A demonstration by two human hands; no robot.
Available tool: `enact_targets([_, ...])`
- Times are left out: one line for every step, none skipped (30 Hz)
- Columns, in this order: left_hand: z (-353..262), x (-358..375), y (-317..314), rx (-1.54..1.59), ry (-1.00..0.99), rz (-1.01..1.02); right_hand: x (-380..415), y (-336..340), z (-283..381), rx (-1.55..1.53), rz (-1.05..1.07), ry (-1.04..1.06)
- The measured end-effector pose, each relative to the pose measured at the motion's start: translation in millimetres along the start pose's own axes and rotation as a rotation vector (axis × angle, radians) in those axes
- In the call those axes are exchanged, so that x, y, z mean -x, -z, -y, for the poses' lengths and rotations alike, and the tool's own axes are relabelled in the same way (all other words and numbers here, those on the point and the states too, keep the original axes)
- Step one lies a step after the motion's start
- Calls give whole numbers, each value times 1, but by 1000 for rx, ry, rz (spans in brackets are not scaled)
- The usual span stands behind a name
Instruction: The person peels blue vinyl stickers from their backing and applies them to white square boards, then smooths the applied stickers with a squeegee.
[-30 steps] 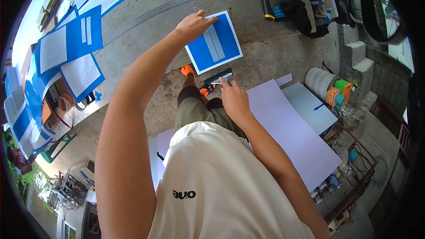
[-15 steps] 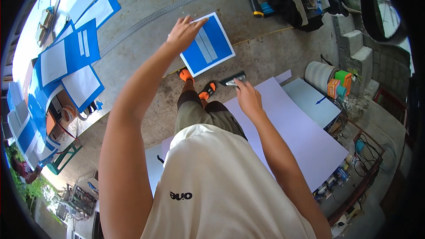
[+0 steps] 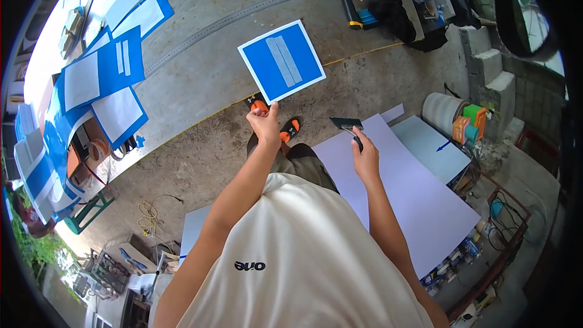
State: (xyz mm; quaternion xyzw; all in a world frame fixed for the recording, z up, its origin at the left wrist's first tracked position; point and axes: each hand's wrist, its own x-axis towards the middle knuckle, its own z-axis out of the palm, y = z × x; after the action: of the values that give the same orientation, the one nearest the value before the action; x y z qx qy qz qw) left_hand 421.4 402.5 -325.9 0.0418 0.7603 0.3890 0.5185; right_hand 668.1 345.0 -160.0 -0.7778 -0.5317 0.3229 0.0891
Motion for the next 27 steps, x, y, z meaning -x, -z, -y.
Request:
enact_targets([-4,0,-3,-31,20,-45,-3,2,4,3,-2,11])
enact_targets([-7,0,-6,-25,18,-46,-3,4,7,-11,-6,26])
enact_targets([-8,1,-8,209,53,47,-2,8,9,-24,-9,39])
enact_targets([-10,2,-11,445,86,140,-2,13,13,-20,-8,44])
enact_targets([-12,2,-15,452,84,139,-3,19,17,-37,9,17])
enact_targets([-15,3,-19,529,56,137,-4,22,19,-55,26,-11])
enact_targets([-18,4,-21,604,27,135,-5,23,16,-54,26,-5])
enact_targets([-21,5,-22,609,25,135,-5,24,11,-39,-3,36])
enact_targets([-23,7,-21,602,-26,133,-5,27,7,-23,-30,77])
enact_targets([-28,10,-20,595,-78,130,-5,30,5,-23,-29,82])
enact_targets([-37,13,-16,597,-82,127,-4,33,3,-24,-45,82])
enact_targets([-47,16,-9,503,-186,171,-5,36,1,-27,-60,80])
enact_targets([-60,19,-2,407,-289,216,-6,39,0,-31,-60,82])
enact_targets([-72,18,6,372,-353,217,-7,42,0,-26,-74,101])
enact_targets([-85,14,16,315,-410,230,-8,45,0,-20,-87,118])
enact_targets([-98,7,27,265,-410,250,-9,47,4,-7,-102,137])
enact_targets([-112,-3,38,215,-411,269,-12,49,8,-10,-102,138])
enact_targets([-126,-16,48,130,-444,306,-15,50,13,11,-98,154])
enact_targets([-137,-30,57,43,-473,343,-17,50,18,32,-93,167])
enact_targets([-145,-49,63,39,-471,342,-21,49,22,30,-91,164])
enact_targets([-152,-69,68,-45,-473,365,-25,46,27,23,-87,186])
enact_targets([-157,-83,68,-128,-473,388,-29,43,33,15,-84,208])
enact_targets([-163,-89,67,-130,-471,389,-33,40,39,16,-82,206])
enact_targets([-169,-95,65,-137,-535,363,-37,36,46,11,-73,224])
enact_targets([-175,-99,62,-145,-599,338,-41,33,54,6,-63,240])
enact_targets([-178,-103,58,-83,-564,334,-43,31,65,22,-44,226])
enact_targets([-179,-108,54,-86,-558,331,-46,28,74,23,-38,223])
